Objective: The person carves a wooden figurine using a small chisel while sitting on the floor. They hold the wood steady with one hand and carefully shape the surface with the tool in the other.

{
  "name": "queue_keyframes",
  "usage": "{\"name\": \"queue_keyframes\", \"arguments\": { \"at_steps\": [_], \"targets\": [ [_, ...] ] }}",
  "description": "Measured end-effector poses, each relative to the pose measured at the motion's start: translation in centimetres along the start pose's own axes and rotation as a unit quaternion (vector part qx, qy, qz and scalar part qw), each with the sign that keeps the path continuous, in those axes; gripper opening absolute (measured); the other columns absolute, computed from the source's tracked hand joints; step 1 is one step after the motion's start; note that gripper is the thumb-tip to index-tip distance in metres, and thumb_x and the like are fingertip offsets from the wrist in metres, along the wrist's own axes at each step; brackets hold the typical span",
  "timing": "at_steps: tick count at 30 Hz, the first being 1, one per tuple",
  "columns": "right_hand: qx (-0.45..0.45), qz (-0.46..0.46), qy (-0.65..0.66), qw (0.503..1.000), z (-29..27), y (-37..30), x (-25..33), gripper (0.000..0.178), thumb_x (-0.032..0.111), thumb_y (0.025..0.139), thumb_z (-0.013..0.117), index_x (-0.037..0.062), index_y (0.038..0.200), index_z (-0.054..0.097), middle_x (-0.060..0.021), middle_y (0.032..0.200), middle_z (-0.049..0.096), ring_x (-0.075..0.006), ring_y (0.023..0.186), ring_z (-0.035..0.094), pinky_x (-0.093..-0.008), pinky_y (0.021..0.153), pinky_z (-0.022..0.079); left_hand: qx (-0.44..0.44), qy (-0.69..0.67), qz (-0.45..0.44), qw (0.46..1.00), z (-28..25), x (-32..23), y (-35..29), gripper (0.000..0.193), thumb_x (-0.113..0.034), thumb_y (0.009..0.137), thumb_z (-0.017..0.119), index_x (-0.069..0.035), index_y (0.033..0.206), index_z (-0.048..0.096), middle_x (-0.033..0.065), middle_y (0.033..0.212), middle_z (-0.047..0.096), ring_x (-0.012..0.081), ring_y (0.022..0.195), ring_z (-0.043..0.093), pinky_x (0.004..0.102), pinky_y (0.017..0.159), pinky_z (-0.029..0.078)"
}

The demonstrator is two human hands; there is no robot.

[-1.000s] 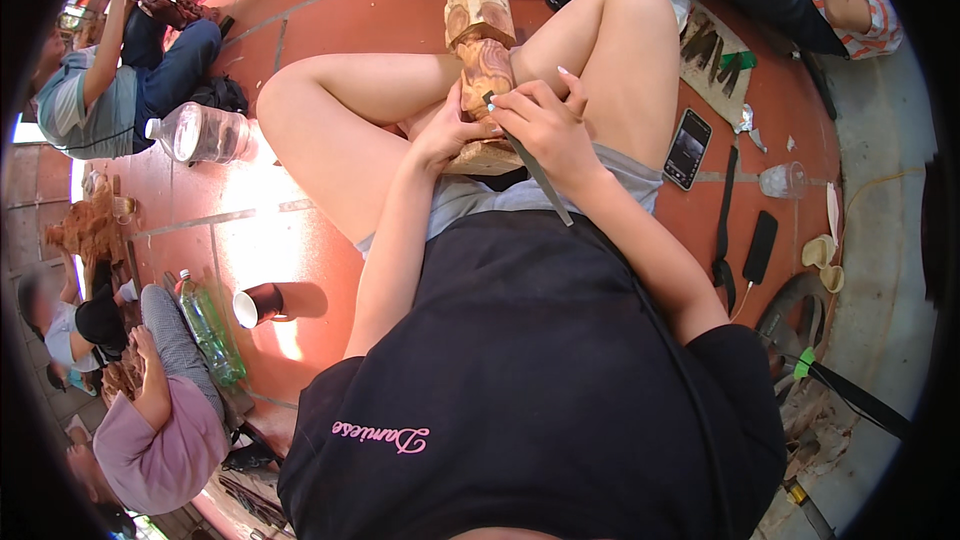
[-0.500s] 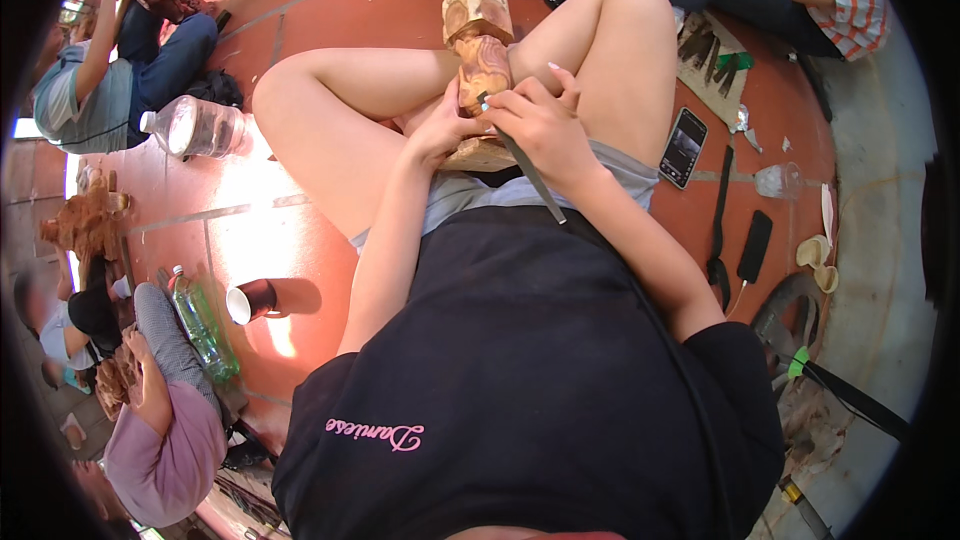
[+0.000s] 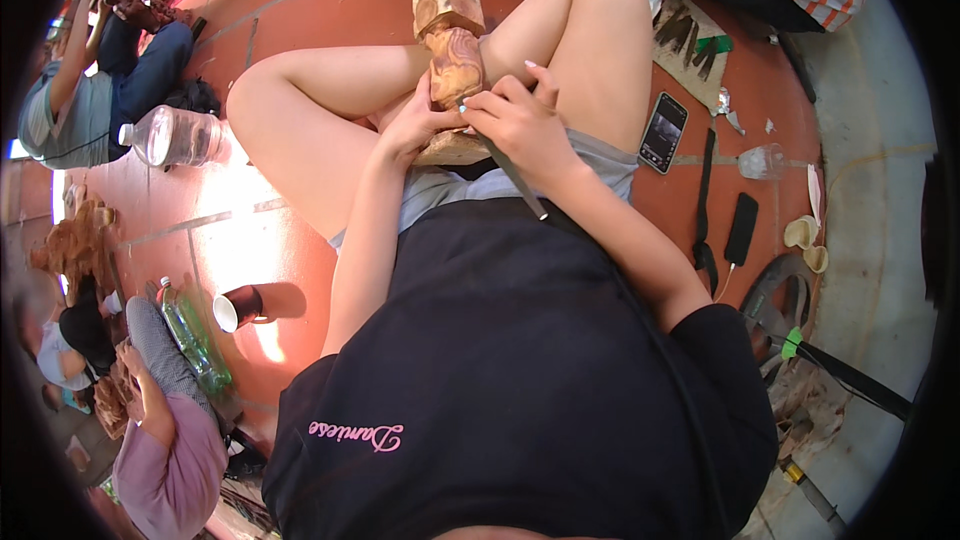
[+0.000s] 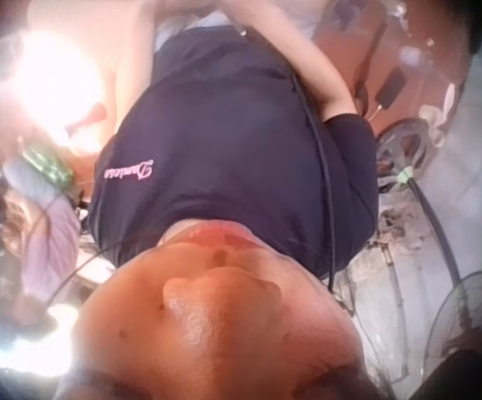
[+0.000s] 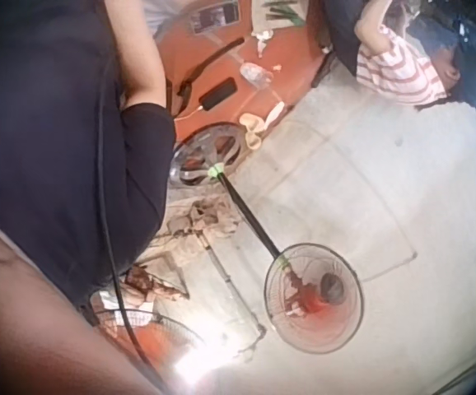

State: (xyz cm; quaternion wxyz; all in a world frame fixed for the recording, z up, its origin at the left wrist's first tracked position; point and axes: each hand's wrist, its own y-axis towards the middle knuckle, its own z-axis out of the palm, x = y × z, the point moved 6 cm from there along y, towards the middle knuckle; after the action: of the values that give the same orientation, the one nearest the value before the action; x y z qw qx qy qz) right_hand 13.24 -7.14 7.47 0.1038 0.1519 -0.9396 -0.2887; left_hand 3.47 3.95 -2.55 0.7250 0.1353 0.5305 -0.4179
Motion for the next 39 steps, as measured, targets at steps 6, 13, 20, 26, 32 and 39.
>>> {"name": "queue_keyframes", "arguments": {
  "at_steps": [6, 13, 20, 26, 32, 39],
  "targets": [
    [-0.087, 0.009, -0.020, 0.996, 0.0, 0.5, -1.8, 0.011, 0.017, 0.080, 0.065, 0.0196, 0.090, 0.071, 0.0112, 0.094, 0.066, -0.0082, 0.088, 0.058, -0.0468, 0.109, 0.020, -0.012, 0.006, 0.006, 1.000, 0.6, -0.7, -0.4, 0.100, 0.006, 0.073, 0.079, -0.003, 0.150, 0.016, 0.0151, 0.125, 0.056, 0.0238, 0.110, 0.063, 0.0362, 0.096, 0.051],
    [-0.075, 0.006, 0.008, 0.997, 0.1, -0.7, -2.1, 0.017, 0.014, 0.077, 0.070, 0.0181, 0.093, 0.073, 0.0104, 0.097, 0.069, -0.0084, 0.085, 0.058, -0.0451, 0.107, 0.020, 0.000, -0.011, 0.016, 1.000, 0.3, -0.3, -0.1, 0.100, 0.011, 0.074, 0.075, -0.003, 0.151, 0.012, 0.0180, 0.123, 0.056, 0.0255, 0.105, 0.066, 0.0383, 0.092, 0.055],
    [-0.081, 0.028, 0.030, 0.996, 0.5, -0.2, -2.6, 0.009, 0.020, 0.080, 0.067, 0.0225, 0.087, 0.073, 0.0137, 0.093, 0.068, -0.0055, 0.083, 0.057, -0.0449, 0.106, 0.020, 0.004, -0.021, 0.008, 1.000, 0.4, -0.4, -0.3, 0.100, 0.012, 0.075, 0.073, -0.003, 0.151, 0.010, 0.0189, 0.124, 0.056, 0.0266, 0.104, 0.066, 0.0389, 0.091, 0.056],
    [-0.051, 0.019, 0.026, 0.998, 0.3, -0.4, -2.6, 0.012, 0.018, 0.079, 0.069, 0.0204, 0.089, 0.073, 0.0123, 0.098, 0.069, -0.0069, 0.087, 0.058, -0.0461, 0.105, 0.021, -0.009, -0.006, -0.008, 1.000, 0.8, -0.5, -0.6, 0.089, 0.006, 0.074, 0.075, -0.002, 0.147, 0.025, 0.0137, 0.123, 0.057, 0.0214, 0.111, 0.062, 0.0358, 0.097, 0.051],
    [-0.068, 0.067, 0.077, 0.992, 0.6, -0.1, -3.6, 0.016, 0.015, 0.075, 0.075, 0.0177, 0.090, 0.074, 0.0088, 0.096, 0.070, -0.0099, 0.090, 0.058, -0.0465, 0.105, 0.023, 0.002, -0.003, -0.018, 1.000, -0.2, 0.5, 0.2, 0.107, 0.006, 0.068, 0.080, -0.001, 0.150, 0.012, 0.0165, 0.129, 0.053, 0.0243, 0.117, 0.058, 0.0364, 0.098, 0.050],
    [-0.055, 0.062, 0.108, 0.991, -0.1, -0.6, -3.3, 0.013, 0.016, 0.079, 0.074, 0.0174, 0.092, 0.074, 0.0088, 0.095, 0.071, -0.0103, 0.087, 0.059, -0.0459, 0.104, 0.024, -0.012, 0.028, 0.006, 1.000, -0.6, 0.9, 0.5, 0.112, 0.002, 0.064, 0.085, 0.000, 0.150, 0.014, 0.0161, 0.132, 0.050, 0.0242, 0.121, 0.054, 0.0359, 0.100, 0.048]
  ]
}}
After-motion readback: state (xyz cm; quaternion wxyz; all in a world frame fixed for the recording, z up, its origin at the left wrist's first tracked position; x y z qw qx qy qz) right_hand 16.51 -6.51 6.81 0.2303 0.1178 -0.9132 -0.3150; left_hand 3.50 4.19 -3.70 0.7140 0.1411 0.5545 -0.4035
